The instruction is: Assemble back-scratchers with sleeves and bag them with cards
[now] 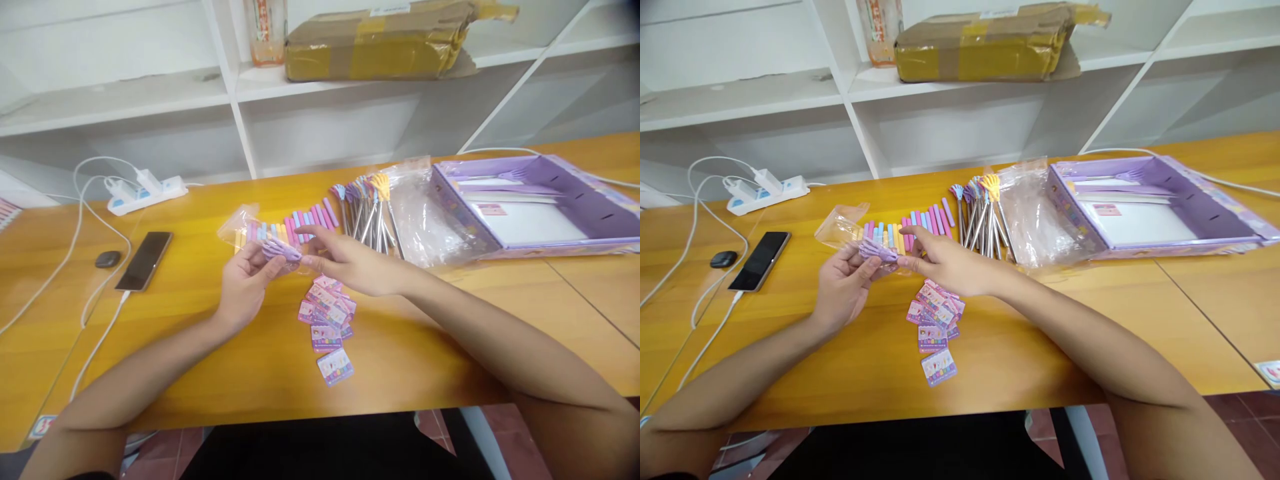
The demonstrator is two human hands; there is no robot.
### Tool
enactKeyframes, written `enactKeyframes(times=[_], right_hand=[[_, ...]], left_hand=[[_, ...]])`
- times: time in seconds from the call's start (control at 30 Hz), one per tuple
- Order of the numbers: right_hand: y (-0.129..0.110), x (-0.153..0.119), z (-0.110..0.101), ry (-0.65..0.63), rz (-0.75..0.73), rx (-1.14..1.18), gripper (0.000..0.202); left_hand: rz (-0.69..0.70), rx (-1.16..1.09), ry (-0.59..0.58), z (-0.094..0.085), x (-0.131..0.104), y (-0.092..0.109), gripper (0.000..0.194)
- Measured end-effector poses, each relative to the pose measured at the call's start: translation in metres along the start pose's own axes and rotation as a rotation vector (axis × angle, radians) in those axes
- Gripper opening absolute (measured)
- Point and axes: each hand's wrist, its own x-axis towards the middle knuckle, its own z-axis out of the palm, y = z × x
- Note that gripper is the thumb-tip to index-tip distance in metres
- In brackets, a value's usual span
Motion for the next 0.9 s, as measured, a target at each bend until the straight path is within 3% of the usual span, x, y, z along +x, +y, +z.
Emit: enactKeyframes(times=[0.13,0.3,0.47,0.7,0.9], right_hand=[[0.004,0.002,-0.002,0.001,0.059,0.133,0.063],[-0.001,0.0,-0.043,-0.189,0.132,0.2,0.032],[-0.008,-0.005,-0.066,-0.297,0.136,0.205,0.025],[0.002,-0.003,-0.049,-0.194,0.236,0.379,0.048],[0.004,0.004,-0.024,-0.144,0.205,0.384,0.048]], left_hand=[[0.049,-0.021,0.087,-0.006,0.014,0.003,0.039],[0.163,-0.122,0.208,-0.023,0.038,0.015,0.031],[0.138,-0.175,0.236,-0.03,0.043,0.009,0.027],[-0.019,-0.154,0.19,-0.018,0.03,0.005,0.032],[-0.034,-0.146,0.099,-0.01,0.017,0.005,0.039]])
